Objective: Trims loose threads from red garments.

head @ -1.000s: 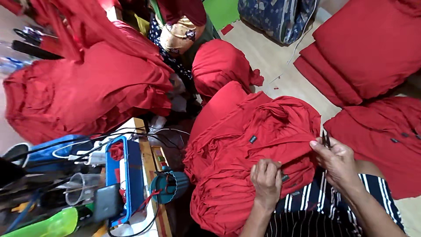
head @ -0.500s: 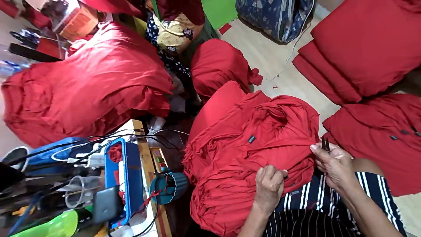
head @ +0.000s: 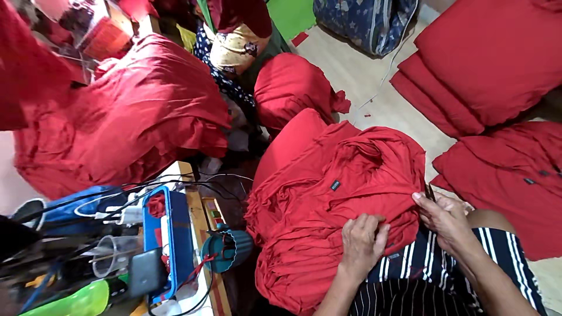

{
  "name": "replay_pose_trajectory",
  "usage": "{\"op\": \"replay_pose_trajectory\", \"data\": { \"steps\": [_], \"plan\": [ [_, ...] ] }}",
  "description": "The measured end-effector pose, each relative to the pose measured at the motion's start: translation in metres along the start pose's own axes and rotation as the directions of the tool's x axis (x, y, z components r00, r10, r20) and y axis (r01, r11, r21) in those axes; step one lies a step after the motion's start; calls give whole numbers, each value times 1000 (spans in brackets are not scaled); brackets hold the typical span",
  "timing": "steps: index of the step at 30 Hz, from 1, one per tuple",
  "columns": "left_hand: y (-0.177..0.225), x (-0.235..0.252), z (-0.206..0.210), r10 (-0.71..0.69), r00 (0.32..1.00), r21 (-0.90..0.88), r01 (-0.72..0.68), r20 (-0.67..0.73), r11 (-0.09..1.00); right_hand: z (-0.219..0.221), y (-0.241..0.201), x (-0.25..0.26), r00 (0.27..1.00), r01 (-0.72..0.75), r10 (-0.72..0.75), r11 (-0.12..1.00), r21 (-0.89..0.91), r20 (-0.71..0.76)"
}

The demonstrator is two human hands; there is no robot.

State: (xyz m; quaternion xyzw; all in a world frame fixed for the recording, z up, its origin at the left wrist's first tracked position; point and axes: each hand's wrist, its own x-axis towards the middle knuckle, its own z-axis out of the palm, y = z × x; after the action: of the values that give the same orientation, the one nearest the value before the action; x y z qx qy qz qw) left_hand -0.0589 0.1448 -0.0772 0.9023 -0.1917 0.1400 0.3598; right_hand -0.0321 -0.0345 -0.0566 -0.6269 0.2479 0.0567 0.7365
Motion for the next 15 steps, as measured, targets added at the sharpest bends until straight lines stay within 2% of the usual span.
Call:
{"op": "replay_pose_trajectory", "data": {
  "steps": [6,10,13,15],
  "plan": [
    [14,49,-1,42,999,-97,-40,15,995,0,0,1,999,38,-38,999,-25,-11],
    [17,61,15,33,991,-112,-18,130,994,1,0,1,999,35,-35,999,-32,-17],
    [9,53,32,87,996,-133,-83,21,988,0,1,1,999,39,-40,998,-44,-19],
    [5,49,38,31,999,-186,-39,-43,982,1,3,0,999,38,-38,998,-58,1]
  ]
}}
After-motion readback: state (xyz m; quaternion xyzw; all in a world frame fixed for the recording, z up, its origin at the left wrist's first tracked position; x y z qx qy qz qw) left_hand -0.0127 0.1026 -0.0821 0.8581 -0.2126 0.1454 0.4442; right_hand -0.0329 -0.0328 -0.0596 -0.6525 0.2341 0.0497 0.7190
